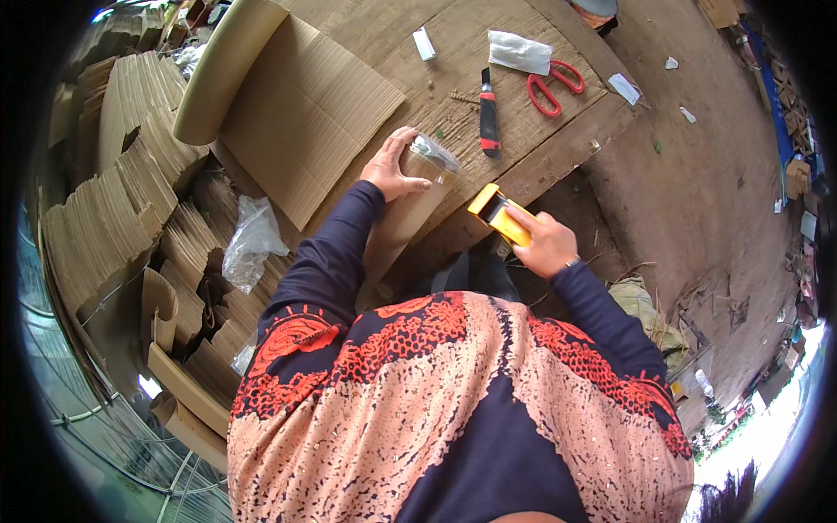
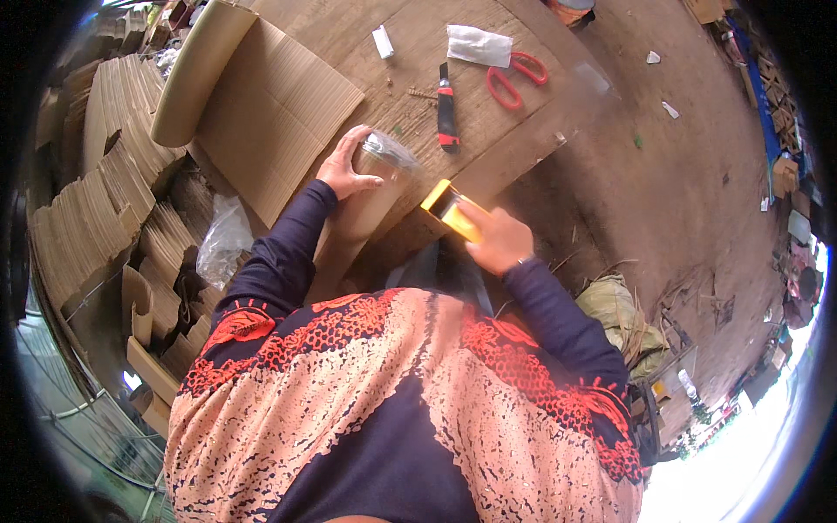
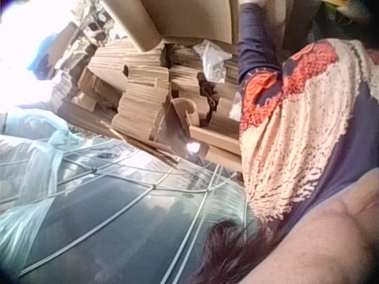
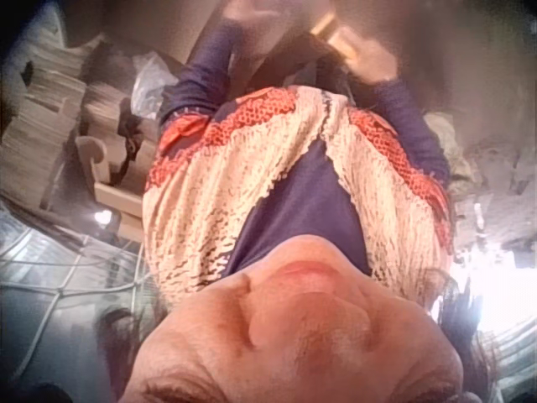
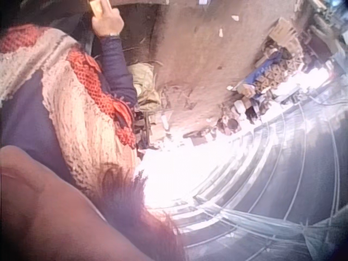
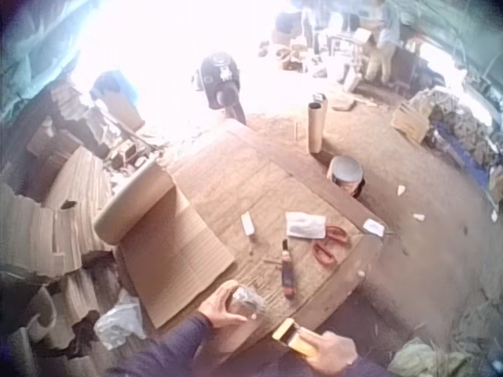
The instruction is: The person rolls a sheet of corrugated cardboard into a cylindrical tube and secures it with tape. They then retrieve a roll of yellow tape, place it into a tape dispenser, and apply tape to the seam of the cardboard tube.
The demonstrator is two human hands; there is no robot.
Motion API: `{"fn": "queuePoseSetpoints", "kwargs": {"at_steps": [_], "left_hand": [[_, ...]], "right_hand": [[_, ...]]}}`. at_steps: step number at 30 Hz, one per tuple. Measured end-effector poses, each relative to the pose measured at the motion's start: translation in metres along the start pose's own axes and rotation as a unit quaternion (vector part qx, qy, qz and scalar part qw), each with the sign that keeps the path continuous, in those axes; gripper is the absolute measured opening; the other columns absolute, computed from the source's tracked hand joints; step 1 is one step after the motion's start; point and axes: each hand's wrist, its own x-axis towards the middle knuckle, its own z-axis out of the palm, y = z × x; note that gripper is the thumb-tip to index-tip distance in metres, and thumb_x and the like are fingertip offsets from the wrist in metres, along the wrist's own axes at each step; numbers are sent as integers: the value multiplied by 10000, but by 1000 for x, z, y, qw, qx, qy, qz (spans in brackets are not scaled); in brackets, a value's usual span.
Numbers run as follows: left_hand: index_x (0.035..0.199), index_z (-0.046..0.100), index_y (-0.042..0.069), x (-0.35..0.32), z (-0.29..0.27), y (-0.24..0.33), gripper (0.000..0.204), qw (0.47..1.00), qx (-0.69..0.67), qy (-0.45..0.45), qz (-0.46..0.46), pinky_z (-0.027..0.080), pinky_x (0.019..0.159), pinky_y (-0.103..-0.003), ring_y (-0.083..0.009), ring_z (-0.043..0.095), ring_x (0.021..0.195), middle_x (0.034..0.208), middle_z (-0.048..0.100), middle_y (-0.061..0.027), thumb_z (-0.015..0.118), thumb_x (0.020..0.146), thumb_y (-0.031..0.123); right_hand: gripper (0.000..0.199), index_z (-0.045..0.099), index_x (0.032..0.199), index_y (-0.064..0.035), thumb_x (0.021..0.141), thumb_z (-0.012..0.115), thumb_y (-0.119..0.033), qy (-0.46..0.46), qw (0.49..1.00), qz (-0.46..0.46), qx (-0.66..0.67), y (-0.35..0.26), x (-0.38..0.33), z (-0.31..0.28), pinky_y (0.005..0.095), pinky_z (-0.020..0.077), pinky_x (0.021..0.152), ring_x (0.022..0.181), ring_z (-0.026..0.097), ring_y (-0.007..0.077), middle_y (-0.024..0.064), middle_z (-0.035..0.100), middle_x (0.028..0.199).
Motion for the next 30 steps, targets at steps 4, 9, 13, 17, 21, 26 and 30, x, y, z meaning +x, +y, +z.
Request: {"fn": "queuePoseSetpoints", "kwargs": {"at_steps": [4,9,13,17,21,26,30], "left_hand": [[1572,379,138,10,-17,-47,1085,993,-115,-27,-20,297,1234,-416,-280,358,1497,1606,383,-111,949,662,290],[1570,421,175,17,-86,-41,958,981,-82,10,-174,386,1193,-442,-367,405,1455,1631,319,-175,868,743,360],[1604,287,113,0,-59,-20,1118,977,192,42,-85,302,1232,-475,-392,333,1491,1625,302,-218,880,705,413],[1589,295,120,5,-46,6,1253,940,280,113,-155,362,1196,-456,-366,374,1470,1608,334,-197,921,583,527],[1578,320,152,1,-53,-17,1248,951,236,127,-153,399,1178,-430,-335,418,1445,1587,373,-137,925,552,526],[1573,324,136,2,-70,-24,1233,972,157,107,-141,402,1176,-419,-338,419,1444,1572,390,-137,927,553,476],[1578,325,144,12,-96,-56,1218,991,26,66,-114,389,1181,-395,-327,443,1431,1555,423,-152,934,568,450]], "right_hand": [[627,611,1382,-351,773,753,-300,15,1000,-26,0,-15,55,31,454,560,690,787,681,333,127,637,888],[675,587,1411,-364,766,779,-304,60,996,-45,38,-60,103,32,449,579,703,784,694,336,127,640,890],[674,572,1428,-366,785,769,-306,43,997,-36,58,-107,139,18,465,576,739,829,704,348,159,669,961],[666,568,1432,-352,796,760,-303,52,995,-59,60,-116,157,11,465,579,736,829,709,347,161,682,997],[682,597,1412,-318,752,766,-279,67,992,-108,15,-103,108,-43,435,567,658,732,677,325,118,634,846],[692,610,1389,-328,723,778,-239,63,994,-84,-30,-58,67,-34,432,549,613,679,662,333,113,616,806],[661,605,1390,-340,755,764,-256,26,996,-61,-51,-71,99,-10,453,566,668,741,683,345,134,653,865]]}}
